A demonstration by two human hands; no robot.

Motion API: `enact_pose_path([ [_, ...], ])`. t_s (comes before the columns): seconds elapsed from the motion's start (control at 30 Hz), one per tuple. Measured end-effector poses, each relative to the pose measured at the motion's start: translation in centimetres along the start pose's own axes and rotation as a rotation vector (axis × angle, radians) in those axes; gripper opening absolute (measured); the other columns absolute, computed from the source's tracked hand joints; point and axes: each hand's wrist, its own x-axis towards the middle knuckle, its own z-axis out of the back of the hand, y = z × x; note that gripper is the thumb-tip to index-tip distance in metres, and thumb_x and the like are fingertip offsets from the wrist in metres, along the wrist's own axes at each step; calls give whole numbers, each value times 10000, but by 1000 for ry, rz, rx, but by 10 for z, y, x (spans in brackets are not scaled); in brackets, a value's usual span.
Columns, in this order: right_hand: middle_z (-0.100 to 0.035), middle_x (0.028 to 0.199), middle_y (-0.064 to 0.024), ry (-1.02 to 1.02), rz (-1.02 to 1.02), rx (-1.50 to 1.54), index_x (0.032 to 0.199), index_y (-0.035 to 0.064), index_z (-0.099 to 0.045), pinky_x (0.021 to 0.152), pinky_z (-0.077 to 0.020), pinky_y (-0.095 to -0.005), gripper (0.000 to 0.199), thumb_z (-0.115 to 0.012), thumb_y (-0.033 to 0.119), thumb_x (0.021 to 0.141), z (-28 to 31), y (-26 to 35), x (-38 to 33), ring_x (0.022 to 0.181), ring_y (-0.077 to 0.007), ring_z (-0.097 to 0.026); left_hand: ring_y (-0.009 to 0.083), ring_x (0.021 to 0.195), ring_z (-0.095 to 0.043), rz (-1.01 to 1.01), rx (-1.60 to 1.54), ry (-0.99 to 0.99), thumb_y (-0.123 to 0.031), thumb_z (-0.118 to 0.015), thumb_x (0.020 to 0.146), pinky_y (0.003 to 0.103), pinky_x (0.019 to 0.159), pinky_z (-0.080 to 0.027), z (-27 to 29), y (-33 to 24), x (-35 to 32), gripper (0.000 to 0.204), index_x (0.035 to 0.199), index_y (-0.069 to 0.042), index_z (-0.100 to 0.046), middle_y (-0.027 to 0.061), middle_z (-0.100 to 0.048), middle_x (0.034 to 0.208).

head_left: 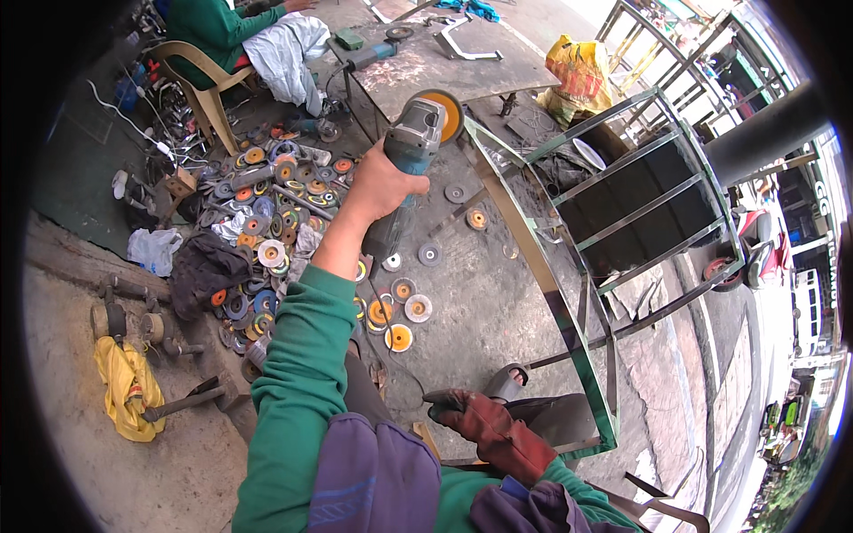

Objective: The person uses an angle grinder to smooth the edges of a green metal frame. They hold the frame with a gloved left hand and operate the grinder with the right, moving along the frame's edges and corners.

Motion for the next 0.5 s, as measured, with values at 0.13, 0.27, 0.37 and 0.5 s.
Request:
enact_pose_path([
  [0.13,-770,1273,-46,23,-23,120,1453,210,-674,1016,-532,-325,449,-714,326,1021,-3,-7,7,1162,-161,-706,233,873,-700,-90,12,89,-164,-883,628,367,846,-569,-4,-6,5,546,1107,4,-683,127,-749,955],
  [0.27,-760,1272,-41,-41,-38,5,1449,162,-672,1009,-529,-312,436,-714,243,1022,4,7,-2,1154,-143,-685,238,870,-701,-63,-61,56,-178,-878,632,369,845,-570,-15,-18,16,555,1119,3,-682,135,-751,966],
  [0.37,-741,1288,-38,-45,-63,50,1453,97,-655,1034,-518,-296,421,-697,128,1035,6,24,-9,1175,-118,-651,240,883,-710,-125,-37,-1,-178,-875,637,374,843,-569,-25,-21,9,555,1127,0,-685,140,-755,981],
  [0.5,-726,1319,-50,-22,-14,104,1476,85,-634,1086,-497,-322,428,-666,164,1057,7,35,-15,1231,-143,-643,204,850,-698,-69,-110,-38,-176,-867,651,357,824,-564,-35,-13,-12,495,1087,-9,-701,98,-751,935],
])
